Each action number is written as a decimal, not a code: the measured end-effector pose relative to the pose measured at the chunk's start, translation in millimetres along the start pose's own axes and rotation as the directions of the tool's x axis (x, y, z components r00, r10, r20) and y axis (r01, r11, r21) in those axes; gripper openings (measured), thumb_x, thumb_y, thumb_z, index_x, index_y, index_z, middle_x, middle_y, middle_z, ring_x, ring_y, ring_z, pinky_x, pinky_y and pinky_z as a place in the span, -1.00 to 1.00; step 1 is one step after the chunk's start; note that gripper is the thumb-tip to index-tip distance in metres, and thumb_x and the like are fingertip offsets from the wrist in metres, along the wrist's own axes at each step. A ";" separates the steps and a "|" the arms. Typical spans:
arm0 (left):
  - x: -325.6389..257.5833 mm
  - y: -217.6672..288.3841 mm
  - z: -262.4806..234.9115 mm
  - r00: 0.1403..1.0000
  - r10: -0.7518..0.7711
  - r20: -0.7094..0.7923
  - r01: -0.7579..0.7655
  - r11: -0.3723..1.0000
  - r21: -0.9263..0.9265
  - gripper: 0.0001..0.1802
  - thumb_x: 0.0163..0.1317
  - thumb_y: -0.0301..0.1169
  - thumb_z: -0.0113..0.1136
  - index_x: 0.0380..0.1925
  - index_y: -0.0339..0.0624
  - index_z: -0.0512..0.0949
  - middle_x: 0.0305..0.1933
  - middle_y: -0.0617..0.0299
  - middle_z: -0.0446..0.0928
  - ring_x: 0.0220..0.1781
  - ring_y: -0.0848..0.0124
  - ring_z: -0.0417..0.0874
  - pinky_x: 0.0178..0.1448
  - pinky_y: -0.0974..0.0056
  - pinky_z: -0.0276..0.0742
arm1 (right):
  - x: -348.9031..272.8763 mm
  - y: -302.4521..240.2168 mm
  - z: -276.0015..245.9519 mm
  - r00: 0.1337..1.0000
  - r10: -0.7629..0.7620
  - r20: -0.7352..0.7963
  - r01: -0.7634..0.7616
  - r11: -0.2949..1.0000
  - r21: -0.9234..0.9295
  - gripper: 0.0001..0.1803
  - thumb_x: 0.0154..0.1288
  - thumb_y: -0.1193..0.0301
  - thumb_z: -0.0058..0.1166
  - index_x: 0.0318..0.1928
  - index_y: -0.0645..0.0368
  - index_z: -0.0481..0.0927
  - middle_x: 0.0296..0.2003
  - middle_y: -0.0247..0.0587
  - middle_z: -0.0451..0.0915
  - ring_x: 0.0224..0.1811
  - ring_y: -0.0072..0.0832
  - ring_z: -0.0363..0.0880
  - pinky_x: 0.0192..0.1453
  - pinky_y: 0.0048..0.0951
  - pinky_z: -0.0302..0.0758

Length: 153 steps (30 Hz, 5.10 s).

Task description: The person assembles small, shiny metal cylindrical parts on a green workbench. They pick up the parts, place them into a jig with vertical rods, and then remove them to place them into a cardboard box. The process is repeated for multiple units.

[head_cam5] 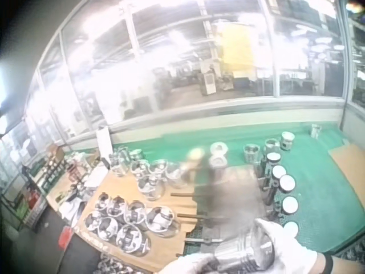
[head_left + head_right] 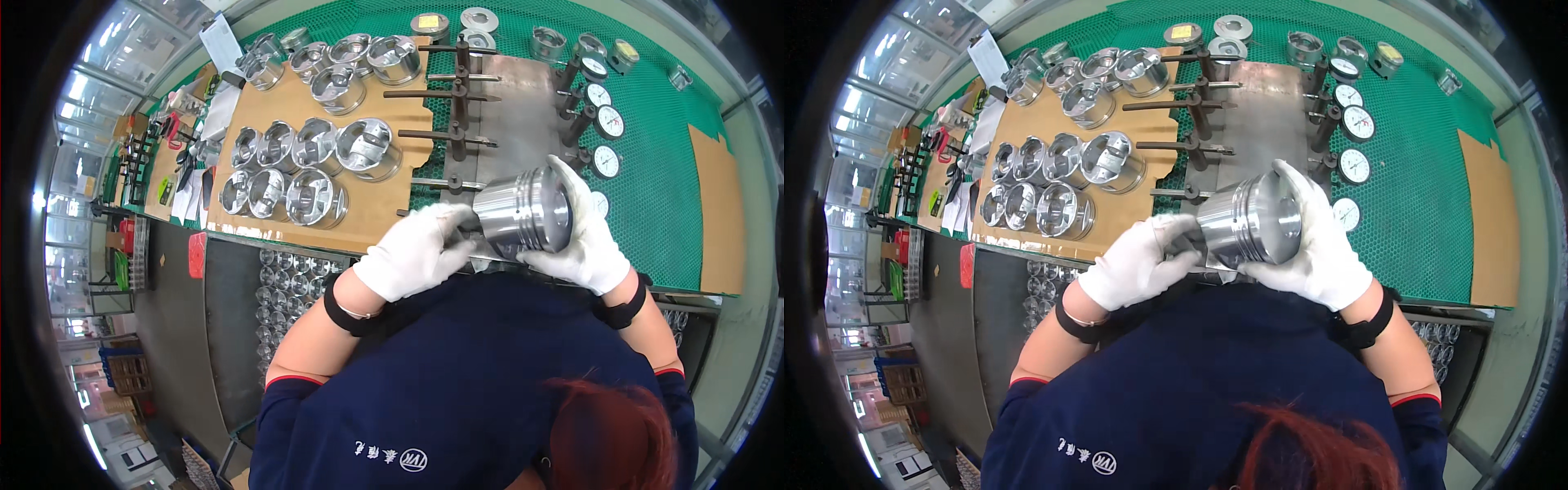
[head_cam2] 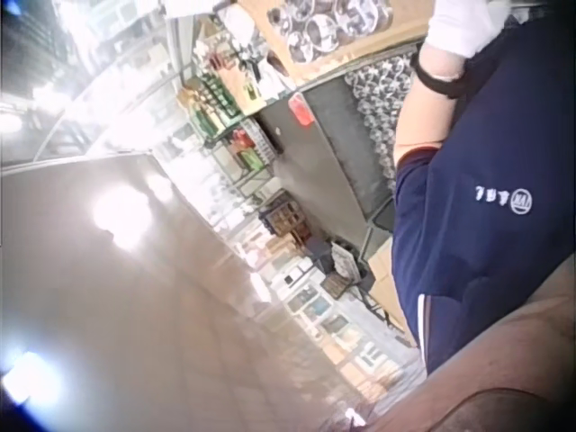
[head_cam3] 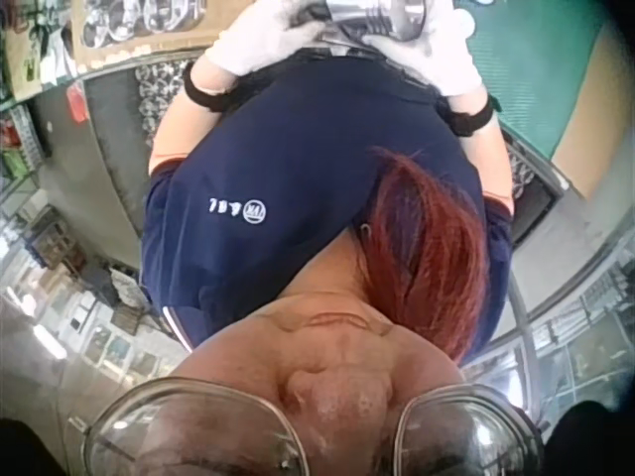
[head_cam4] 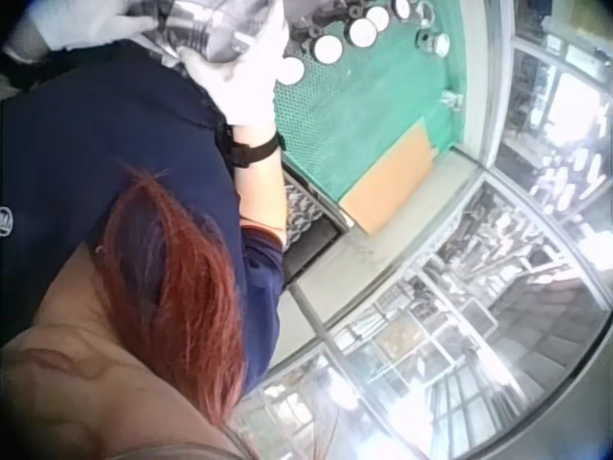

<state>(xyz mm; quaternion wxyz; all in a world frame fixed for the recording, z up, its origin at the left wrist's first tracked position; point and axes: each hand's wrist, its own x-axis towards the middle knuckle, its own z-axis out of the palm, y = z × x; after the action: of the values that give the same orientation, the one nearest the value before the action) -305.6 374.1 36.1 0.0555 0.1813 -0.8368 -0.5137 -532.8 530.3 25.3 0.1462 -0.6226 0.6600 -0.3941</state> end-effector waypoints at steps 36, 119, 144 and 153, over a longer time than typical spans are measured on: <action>98.4 -36.3 55.4 0.883 0.418 -0.213 -0.310 0.860 0.405 0.06 -0.15 -0.42 0.59 0.42 -0.14 0.25 0.33 -0.35 0.35 0.33 -0.27 0.44 0.36 -0.08 0.48 | -40.0 26.6 25.1 0.623 0.653 0.431 -0.756 0.362 0.545 0.10 0.36 0.54 0.20 0.63 0.14 -0.35 -0.09 -0.02 0.59 -0.39 -0.41 0.71 -0.43 -0.42 0.70; 52.7 -1.6 37.0 0.946 0.310 -0.100 -0.243 0.876 0.416 -0.02 -0.07 -0.42 0.54 0.38 -0.26 0.25 0.23 -0.21 0.46 0.21 -0.13 0.54 0.27 -0.01 0.52 | 7.9 9.4 16.4 1.000 -0.013 0.029 0.018 0.980 -0.200 0.11 -0.17 0.37 0.54 0.44 0.19 0.22 0.20 0.21 0.41 0.19 0.17 0.47 0.26 0.00 0.48; 98.8 -34.0 56.4 0.893 0.383 -0.235 -0.287 0.889 0.357 0.07 -0.17 -0.44 0.59 0.41 -0.21 0.23 0.33 -0.25 0.37 0.32 -0.21 0.46 0.35 -0.04 0.50 | -46.0 45.3 21.8 0.655 0.620 0.432 -0.743 0.424 0.518 0.02 0.33 0.51 0.24 0.61 0.30 -0.15 -0.15 -0.17 0.61 -0.13 -0.58 0.59 -0.05 -0.56 0.56; 98.6 -32.2 57.7 0.889 0.384 -0.249 -0.287 0.891 0.351 0.04 -0.14 -0.46 0.57 0.40 -0.21 0.23 0.33 -0.26 0.35 0.29 -0.22 0.48 0.33 -0.04 0.51 | -40.5 40.1 20.9 0.614 0.644 0.456 -0.773 0.375 0.511 0.05 0.35 0.50 0.21 0.61 0.25 -0.25 -0.11 -0.06 0.61 -0.34 -0.39 0.73 -0.34 -0.41 0.72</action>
<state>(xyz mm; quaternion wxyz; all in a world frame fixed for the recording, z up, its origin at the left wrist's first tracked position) -405.2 373.9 -28.3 0.2469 0.1173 -0.9052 -0.3255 -539.4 557.7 -28.5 0.5720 -0.2126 0.6577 -0.4415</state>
